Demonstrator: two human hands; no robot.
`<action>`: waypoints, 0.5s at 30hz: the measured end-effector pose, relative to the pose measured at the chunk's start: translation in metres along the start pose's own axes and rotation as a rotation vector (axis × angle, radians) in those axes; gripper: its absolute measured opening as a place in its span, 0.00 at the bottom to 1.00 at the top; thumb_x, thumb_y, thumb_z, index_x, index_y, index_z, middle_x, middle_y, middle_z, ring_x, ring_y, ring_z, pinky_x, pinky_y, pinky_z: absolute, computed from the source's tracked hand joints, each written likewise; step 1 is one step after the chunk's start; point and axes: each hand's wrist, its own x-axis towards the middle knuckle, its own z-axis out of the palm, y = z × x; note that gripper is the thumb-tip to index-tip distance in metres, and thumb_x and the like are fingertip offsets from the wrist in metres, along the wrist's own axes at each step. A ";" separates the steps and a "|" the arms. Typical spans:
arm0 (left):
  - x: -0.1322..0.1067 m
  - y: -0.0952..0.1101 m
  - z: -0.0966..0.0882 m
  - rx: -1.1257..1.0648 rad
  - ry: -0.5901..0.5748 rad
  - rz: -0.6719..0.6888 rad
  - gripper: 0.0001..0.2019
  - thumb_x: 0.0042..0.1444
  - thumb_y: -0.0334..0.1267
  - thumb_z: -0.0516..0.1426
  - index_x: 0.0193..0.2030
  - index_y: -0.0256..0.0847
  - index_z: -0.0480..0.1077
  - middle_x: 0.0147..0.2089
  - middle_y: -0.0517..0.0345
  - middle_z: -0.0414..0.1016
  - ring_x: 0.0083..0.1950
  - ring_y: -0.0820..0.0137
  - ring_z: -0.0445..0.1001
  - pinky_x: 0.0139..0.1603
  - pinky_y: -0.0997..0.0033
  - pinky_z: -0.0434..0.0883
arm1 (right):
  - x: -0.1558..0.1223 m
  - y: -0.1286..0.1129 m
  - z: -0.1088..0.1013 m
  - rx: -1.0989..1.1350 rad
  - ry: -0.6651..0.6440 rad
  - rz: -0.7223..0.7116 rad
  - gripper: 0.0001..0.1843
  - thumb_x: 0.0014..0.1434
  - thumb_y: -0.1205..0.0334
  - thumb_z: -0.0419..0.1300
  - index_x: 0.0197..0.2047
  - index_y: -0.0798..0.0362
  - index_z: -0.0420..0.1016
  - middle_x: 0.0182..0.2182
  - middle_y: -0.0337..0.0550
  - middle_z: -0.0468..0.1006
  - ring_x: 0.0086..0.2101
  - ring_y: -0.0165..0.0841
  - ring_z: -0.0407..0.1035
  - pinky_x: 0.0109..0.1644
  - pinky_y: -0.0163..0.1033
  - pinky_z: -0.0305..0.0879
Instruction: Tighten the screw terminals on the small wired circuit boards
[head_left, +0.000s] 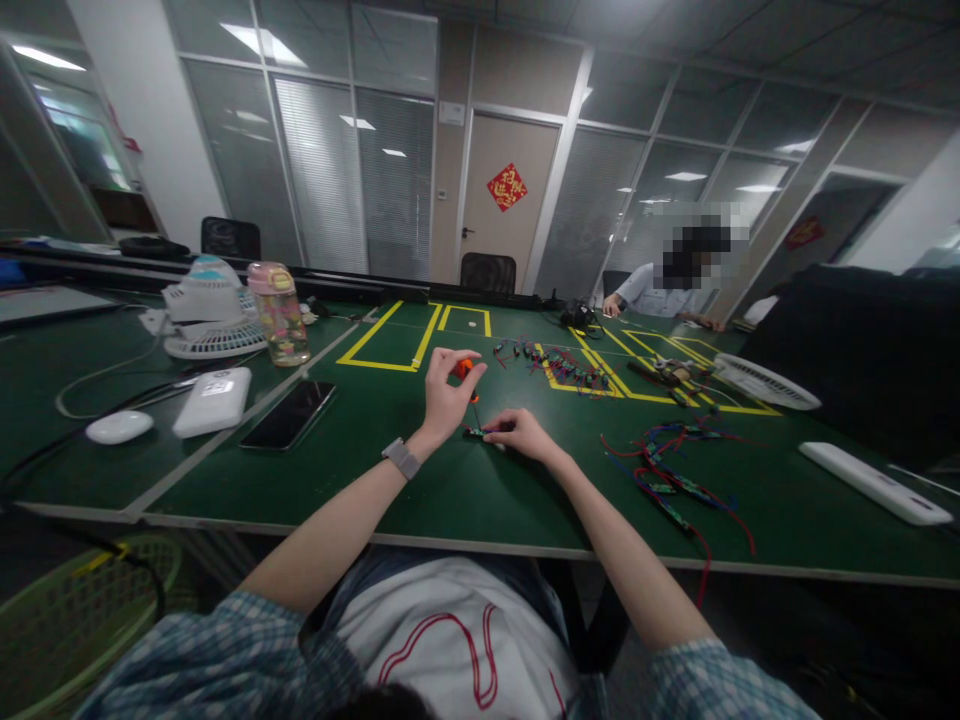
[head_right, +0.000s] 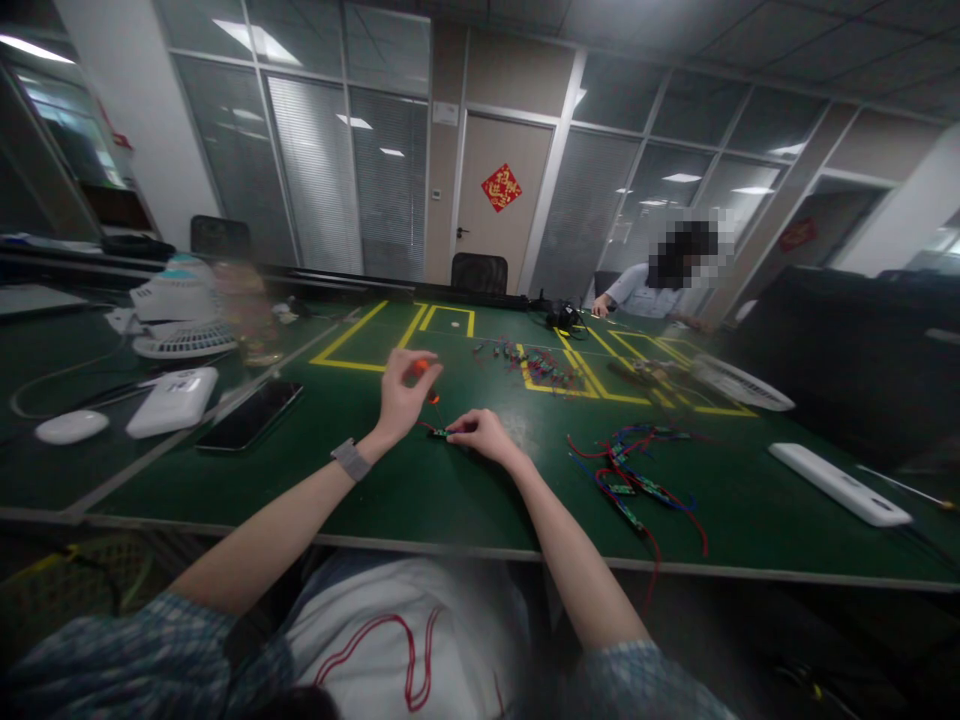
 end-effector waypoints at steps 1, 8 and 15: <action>0.000 0.001 0.000 0.014 0.000 0.004 0.06 0.57 0.38 0.60 0.41 0.44 0.74 0.37 0.57 0.69 0.39 0.70 0.69 0.43 0.69 0.69 | 0.000 0.000 0.000 0.008 -0.008 0.005 0.12 0.46 0.61 0.68 0.36 0.57 0.83 0.24 0.42 0.78 0.24 0.28 0.66 0.30 0.33 0.61; 0.001 -0.005 0.000 -0.048 -0.059 -0.016 0.16 0.66 0.36 0.45 0.53 0.44 0.69 0.47 0.54 0.72 0.48 0.68 0.71 0.48 0.68 0.69 | 0.001 0.002 0.001 0.006 -0.005 0.003 0.13 0.46 0.61 0.68 0.36 0.57 0.83 0.25 0.42 0.79 0.24 0.28 0.66 0.30 0.33 0.61; 0.000 -0.001 -0.001 0.019 -0.018 -0.009 0.08 0.61 0.38 0.55 0.45 0.44 0.73 0.39 0.56 0.68 0.40 0.70 0.69 0.42 0.70 0.69 | 0.000 0.001 0.000 0.007 -0.005 -0.003 0.13 0.46 0.61 0.68 0.36 0.57 0.83 0.25 0.42 0.79 0.25 0.29 0.67 0.31 0.34 0.61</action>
